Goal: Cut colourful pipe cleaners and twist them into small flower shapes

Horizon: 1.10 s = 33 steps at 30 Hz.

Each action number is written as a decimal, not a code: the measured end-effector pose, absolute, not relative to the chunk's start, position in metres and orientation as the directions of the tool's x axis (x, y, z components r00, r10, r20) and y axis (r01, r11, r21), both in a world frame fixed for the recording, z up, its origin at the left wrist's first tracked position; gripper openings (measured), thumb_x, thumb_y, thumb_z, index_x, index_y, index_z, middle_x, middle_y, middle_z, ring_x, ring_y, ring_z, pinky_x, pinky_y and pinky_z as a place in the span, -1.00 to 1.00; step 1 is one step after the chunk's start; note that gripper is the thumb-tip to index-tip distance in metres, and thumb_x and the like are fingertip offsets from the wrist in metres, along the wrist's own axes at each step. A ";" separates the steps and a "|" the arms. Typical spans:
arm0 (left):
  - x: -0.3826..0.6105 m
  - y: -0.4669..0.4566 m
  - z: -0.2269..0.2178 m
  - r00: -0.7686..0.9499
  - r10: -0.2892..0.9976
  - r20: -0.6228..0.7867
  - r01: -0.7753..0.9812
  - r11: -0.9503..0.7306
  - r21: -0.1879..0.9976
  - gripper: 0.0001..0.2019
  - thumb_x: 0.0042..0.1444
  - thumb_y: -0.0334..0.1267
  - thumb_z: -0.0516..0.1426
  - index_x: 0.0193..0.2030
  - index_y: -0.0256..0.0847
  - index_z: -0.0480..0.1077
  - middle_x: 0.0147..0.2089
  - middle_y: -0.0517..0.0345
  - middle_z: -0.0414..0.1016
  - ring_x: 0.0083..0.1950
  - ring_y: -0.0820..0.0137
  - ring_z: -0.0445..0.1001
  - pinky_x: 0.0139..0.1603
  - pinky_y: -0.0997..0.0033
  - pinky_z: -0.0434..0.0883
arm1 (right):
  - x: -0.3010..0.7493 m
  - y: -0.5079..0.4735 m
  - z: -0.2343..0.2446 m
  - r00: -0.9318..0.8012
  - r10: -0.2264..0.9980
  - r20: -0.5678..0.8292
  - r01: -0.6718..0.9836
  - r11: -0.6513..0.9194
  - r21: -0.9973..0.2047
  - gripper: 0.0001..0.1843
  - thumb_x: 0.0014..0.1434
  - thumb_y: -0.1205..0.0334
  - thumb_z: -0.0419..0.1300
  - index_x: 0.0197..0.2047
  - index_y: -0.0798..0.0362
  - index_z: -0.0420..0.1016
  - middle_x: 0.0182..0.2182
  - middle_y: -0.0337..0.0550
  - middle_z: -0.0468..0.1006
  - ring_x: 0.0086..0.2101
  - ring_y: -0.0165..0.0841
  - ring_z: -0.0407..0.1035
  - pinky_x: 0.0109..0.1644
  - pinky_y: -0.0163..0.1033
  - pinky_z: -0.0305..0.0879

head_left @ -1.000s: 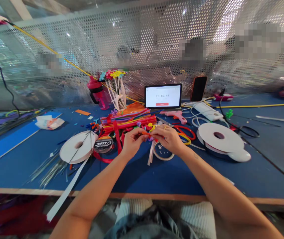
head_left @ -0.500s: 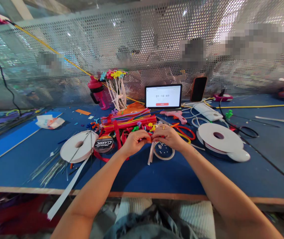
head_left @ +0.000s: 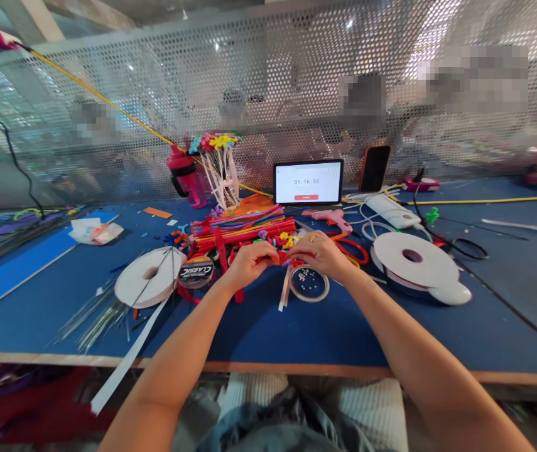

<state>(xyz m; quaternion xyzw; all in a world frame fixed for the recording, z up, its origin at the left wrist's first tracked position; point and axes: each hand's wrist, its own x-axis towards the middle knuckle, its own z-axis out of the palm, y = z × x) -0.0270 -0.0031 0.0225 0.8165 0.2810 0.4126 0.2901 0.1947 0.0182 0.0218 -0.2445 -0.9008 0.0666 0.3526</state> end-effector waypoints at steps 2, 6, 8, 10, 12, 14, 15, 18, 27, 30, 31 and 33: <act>-0.029 -0.001 0.022 0.454 0.738 0.499 0.201 -0.630 0.750 -0.90 0.05 -0.32 0.13 -0.37 -0.20 0.49 -0.33 0.05 0.46 -0.28 0.39 0.43 -0.21 0.42 0.36 | 0.198 0.020 0.020 -0.600 0.516 0.611 0.465 0.847 -0.258 -0.80 0.22 0.22 0.08 -0.24 0.00 0.54 -0.35 -0.19 0.58 -0.28 -0.36 0.40 -0.11 -0.22 0.13; -0.025 -0.003 0.018 0.346 0.813 0.469 0.171 -0.546 0.820 -0.66 -0.12 -0.25 0.27 -0.14 -0.19 0.44 -0.16 0.00 0.47 -0.18 0.35 0.44 -0.26 0.47 0.36 | 0.199 0.019 0.016 -0.568 0.540 0.621 0.555 0.808 -0.195 -0.78 0.23 0.24 0.06 -0.19 -0.01 0.53 -0.32 -0.16 0.58 -0.26 -0.34 0.38 -0.12 -0.20 0.10; -0.020 -0.005 0.014 0.326 0.833 0.448 0.203 -0.524 0.827 -0.62 -0.14 -0.23 0.28 -0.12 -0.20 0.42 -0.18 0.02 0.48 -0.25 0.39 0.44 -0.33 0.50 0.34 | 0.197 0.018 0.015 -0.566 0.533 0.628 0.566 0.806 -0.174 -0.78 0.23 0.24 0.06 -0.18 -0.02 0.53 -0.30 -0.16 0.58 -0.25 -0.33 0.37 -0.12 -0.19 0.10; -0.015 -0.007 0.010 0.299 0.837 0.458 0.250 -0.532 0.809 -0.74 -0.08 -0.22 0.25 -0.20 -0.21 0.46 -0.27 0.06 0.49 -0.37 0.45 0.41 -0.39 0.53 0.32 | 0.194 0.016 0.014 -0.572 0.520 0.634 0.562 0.812 -0.159 -0.78 0.23 0.24 0.06 -0.18 -0.04 0.53 -0.29 -0.17 0.58 -0.24 -0.34 0.36 -0.12 -0.19 0.10; -0.012 -0.009 0.007 0.269 0.825 0.497 0.282 -0.561 0.778 -0.84 -0.03 -0.23 0.21 -0.28 -0.20 0.49 -0.34 0.09 0.50 -0.40 0.46 0.40 -0.39 0.53 0.31 | 0.192 0.016 0.013 -0.578 0.507 0.640 0.554 0.819 -0.149 -0.79 0.23 0.23 0.06 -0.18 -0.04 0.53 -0.29 -0.18 0.58 -0.23 -0.33 0.37 -0.11 -0.18 0.10; -0.010 -0.010 0.007 0.255 0.806 0.535 0.285 -0.591 0.755 -0.86 -0.02 -0.25 0.19 -0.29 -0.17 0.51 -0.36 0.08 0.50 -0.38 0.44 0.40 -0.38 0.52 0.30 | 0.191 0.017 0.012 -0.578 0.501 0.645 0.552 0.821 -0.143 -0.79 0.23 0.23 0.06 -0.18 -0.03 0.53 -0.30 -0.18 0.58 -0.22 -0.34 0.37 -0.11 -0.18 0.10; -0.010 -0.010 0.007 0.257 0.798 0.545 0.281 -0.602 0.748 -0.86 -0.02 -0.26 0.19 -0.28 -0.16 0.51 -0.35 0.08 0.50 -0.37 0.43 0.40 -0.37 0.51 0.30 | 0.191 0.017 0.011 -0.579 0.501 0.643 0.555 0.820 -0.139 -0.79 0.23 0.23 0.06 -0.18 -0.04 0.53 -0.29 -0.18 0.58 -0.22 -0.34 0.38 -0.11 -0.17 0.11; -0.011 -0.009 0.005 0.256 0.794 0.551 0.277 -0.606 0.745 -0.86 -0.03 -0.28 0.19 -0.29 -0.16 0.52 -0.35 0.07 0.50 -0.38 0.42 0.40 -0.37 0.49 0.30 | 0.190 0.016 0.011 -0.590 0.498 0.635 0.571 0.814 -0.108 -0.79 0.23 0.23 0.06 -0.17 -0.07 0.52 -0.28 -0.21 0.57 -0.22 -0.32 0.37 -0.08 -0.13 0.12; -0.022 0.013 -0.009 -0.080 0.983 0.165 -0.148 -0.175 0.973 -0.76 -0.15 -0.18 0.26 -0.34 -0.28 0.46 -0.50 0.18 0.48 -0.51 0.50 0.41 -0.50 0.56 0.30 | 0.232 0.029 0.018 -0.122 0.783 0.610 0.914 0.328 -0.238 -0.69 0.20 0.14 0.00 -0.06 0.12 0.33 -0.28 0.02 0.50 -0.24 -0.20 0.37 -0.11 -0.10 0.21; -0.025 0.018 -0.011 -0.101 0.995 0.003 -0.435 -0.047 0.899 -0.72 -0.22 -0.22 0.30 -0.35 -0.31 0.45 -0.49 0.19 0.49 -0.48 0.53 0.44 -0.48 0.58 0.33 | 0.249 0.040 0.008 -0.097 0.962 0.253 0.990 0.121 -0.078 -0.51 0.05 0.05 0.13 -0.04 0.22 0.31 -0.20 0.16 0.48 -0.20 -0.11 0.38 -0.15 -0.11 0.23; -0.026 0.019 -0.010 -0.099 0.995 -0.033 -0.492 -0.020 0.870 -0.73 -0.23 -0.24 0.31 -0.35 -0.31 0.45 -0.50 0.20 0.48 -0.49 0.55 0.44 -0.49 0.60 0.32 | 0.252 0.043 0.004 -0.086 0.985 0.152 0.996 0.091 -0.024 -0.45 0.00 0.05 0.16 -0.04 0.28 0.31 -0.14 0.24 0.45 -0.15 -0.07 0.37 -0.14 -0.10 0.23; -0.027 0.020 -0.010 -0.087 0.993 -0.083 -0.566 0.019 0.824 -0.76 -0.22 -0.28 0.30 -0.37 -0.32 0.45 -0.52 0.22 0.47 -0.51 0.58 0.42 -0.51 0.63 0.31 | 0.256 0.048 -0.004 -0.051 0.998 0.023 0.998 0.050 0.027 -0.37 -0.05 0.06 0.18 -0.02 0.37 0.31 -0.10 0.35 0.42 -0.12 -0.02 0.36 -0.14 -0.10 0.25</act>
